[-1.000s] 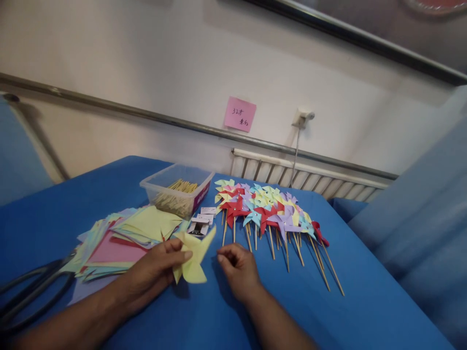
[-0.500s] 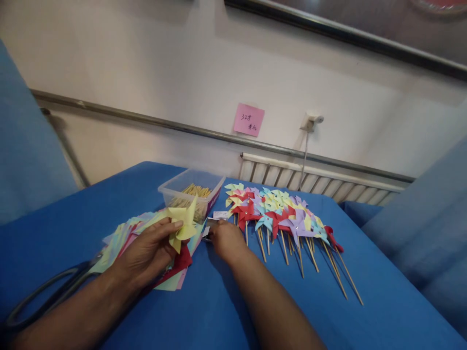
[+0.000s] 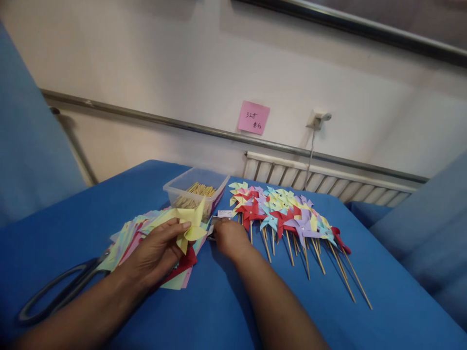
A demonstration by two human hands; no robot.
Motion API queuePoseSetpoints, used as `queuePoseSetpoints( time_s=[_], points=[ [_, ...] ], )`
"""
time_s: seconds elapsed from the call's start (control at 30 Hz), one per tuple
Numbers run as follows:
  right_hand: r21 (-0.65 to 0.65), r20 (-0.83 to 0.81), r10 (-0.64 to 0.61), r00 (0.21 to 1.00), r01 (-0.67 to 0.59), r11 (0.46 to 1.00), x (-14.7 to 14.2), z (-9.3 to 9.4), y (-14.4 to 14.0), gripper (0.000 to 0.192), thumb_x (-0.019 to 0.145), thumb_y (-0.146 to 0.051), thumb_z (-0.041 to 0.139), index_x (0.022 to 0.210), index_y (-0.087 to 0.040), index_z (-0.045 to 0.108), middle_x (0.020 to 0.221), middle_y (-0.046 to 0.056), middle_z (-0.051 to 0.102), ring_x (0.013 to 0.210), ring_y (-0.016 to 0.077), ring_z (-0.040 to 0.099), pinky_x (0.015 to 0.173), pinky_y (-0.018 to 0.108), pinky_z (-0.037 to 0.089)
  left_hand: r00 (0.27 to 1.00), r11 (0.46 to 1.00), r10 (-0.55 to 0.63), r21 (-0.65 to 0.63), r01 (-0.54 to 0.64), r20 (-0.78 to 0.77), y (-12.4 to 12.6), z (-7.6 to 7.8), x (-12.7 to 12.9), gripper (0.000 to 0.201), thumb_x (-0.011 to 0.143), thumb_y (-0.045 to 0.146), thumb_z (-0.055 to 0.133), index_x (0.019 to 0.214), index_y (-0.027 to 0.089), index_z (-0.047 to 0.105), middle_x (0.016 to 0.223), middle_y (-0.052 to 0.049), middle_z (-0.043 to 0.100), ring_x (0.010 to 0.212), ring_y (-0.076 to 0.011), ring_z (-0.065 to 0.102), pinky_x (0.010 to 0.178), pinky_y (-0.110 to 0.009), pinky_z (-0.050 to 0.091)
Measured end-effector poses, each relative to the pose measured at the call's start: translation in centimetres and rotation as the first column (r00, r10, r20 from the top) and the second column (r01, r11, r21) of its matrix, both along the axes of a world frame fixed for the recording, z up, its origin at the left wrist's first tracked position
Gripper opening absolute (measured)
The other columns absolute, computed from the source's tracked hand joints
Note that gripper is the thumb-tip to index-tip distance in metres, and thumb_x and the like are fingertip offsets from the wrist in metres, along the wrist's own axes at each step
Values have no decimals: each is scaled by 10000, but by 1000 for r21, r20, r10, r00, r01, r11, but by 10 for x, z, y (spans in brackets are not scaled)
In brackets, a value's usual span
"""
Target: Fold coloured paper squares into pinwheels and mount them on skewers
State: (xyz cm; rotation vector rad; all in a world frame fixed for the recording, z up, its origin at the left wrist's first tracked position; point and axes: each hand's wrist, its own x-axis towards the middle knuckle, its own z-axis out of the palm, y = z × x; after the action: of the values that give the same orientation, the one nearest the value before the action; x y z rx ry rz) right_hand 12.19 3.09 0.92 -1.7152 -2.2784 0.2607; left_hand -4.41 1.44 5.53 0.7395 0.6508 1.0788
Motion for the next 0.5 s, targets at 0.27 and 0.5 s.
queuePoseSetpoints(
  time_s=[0.27, 0.5],
  points=[
    [110, -309, -150, 939, 192, 975, 8, -13, 11, 111, 809, -156, 472, 795, -162, 582, 751, 34, 637, 672, 139, 562, 584, 220, 371, 996, 1000, 15, 2, -15, -84, 0, -4, 2, 146, 688, 75, 670, 815, 138, 634, 669, -14, 665, 574, -108, 609, 559, -196, 511],
    [14, -434, -214, 875, 244, 970, 25, -27, -33, 62, 766, -165, 504, 720, -175, 545, 580, -40, 554, 508, 95, 494, 473, 182, 309, 976, 1000, -28, -18, 25, -214, -12, -13, 11, 156, 677, 194, 707, 791, 138, 617, 638, -2, 648, 496, -99, 564, 488, -203, 463]
  ],
)
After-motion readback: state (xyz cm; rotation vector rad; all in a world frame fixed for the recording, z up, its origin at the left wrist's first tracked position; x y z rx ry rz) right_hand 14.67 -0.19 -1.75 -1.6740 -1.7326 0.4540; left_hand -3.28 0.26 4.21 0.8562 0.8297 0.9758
